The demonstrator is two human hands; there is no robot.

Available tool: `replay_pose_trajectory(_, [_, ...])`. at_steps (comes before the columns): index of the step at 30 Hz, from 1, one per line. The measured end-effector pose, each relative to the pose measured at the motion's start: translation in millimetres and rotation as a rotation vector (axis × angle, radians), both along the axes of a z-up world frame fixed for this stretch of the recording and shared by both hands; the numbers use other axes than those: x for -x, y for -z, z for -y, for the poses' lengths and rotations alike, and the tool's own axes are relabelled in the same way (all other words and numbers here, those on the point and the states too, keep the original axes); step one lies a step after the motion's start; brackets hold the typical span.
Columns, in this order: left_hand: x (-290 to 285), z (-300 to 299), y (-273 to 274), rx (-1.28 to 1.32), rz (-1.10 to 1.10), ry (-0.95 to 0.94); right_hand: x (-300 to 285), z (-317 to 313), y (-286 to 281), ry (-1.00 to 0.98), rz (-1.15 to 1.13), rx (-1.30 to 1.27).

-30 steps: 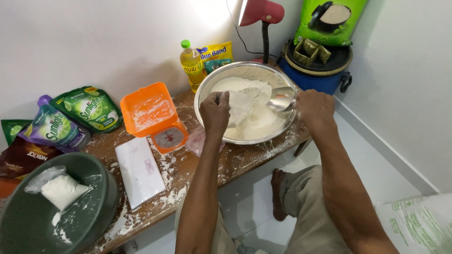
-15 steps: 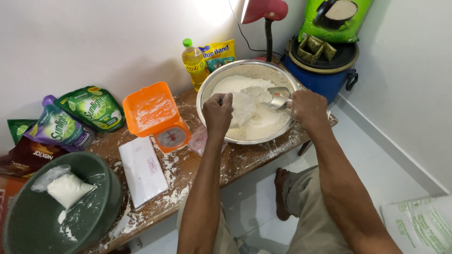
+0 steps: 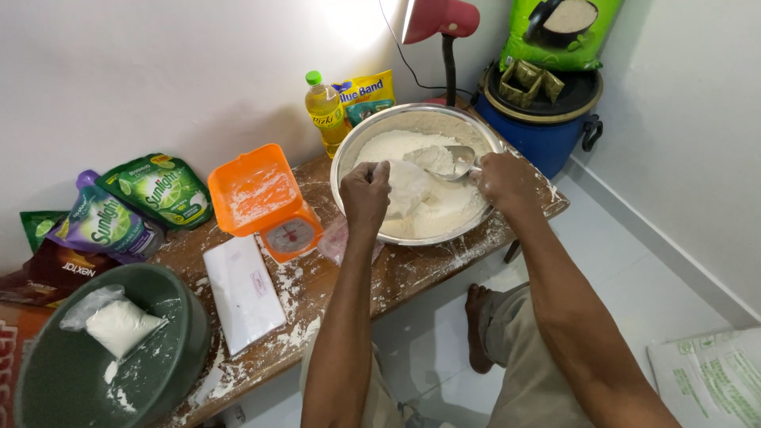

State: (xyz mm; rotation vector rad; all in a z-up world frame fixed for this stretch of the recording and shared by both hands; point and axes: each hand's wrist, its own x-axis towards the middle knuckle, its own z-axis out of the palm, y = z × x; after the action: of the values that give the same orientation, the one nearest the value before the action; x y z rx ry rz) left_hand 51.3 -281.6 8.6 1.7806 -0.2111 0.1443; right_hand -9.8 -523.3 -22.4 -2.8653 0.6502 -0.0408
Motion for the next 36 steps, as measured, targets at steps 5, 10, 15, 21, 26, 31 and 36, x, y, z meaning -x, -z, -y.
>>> replay_pose_trajectory(5, [-10, 0, 9, -0.102, 0.04, -0.024, 16, -4, -25, 0.063, 0.051, -0.079])
replay_pose_trajectory(10, [-8, 4, 17, -0.147, 0.049, -0.02, 38, -4, -54, 0.042, 0.009, -0.077])
replay_pose_trajectory(15, [-2, 8, 8, -0.134, 0.055, 0.013, 76, -24, -108, 0.012, 0.091, -0.14])
replay_pose_trajectory(21, [0, 11, 9, -0.115, 0.045, 0.027, 101, -25, -128, 0.026, 0.062, -0.152])
replay_pose_trajectory(26, [-3, 14, 13, -0.124, 0.056, 0.034, 118, -49, -153, -0.036, 0.04, -0.191])
replay_pose_trajectory(31, [9, 13, -5, -0.133, 0.061, 0.026, 111, -60, -147, -0.076, 0.021, -0.195])
replay_pose_trajectory(36, [15, 10, -13, -0.118, 0.058, 0.102, 101, -62, -130, -0.09, 0.032, -0.119])
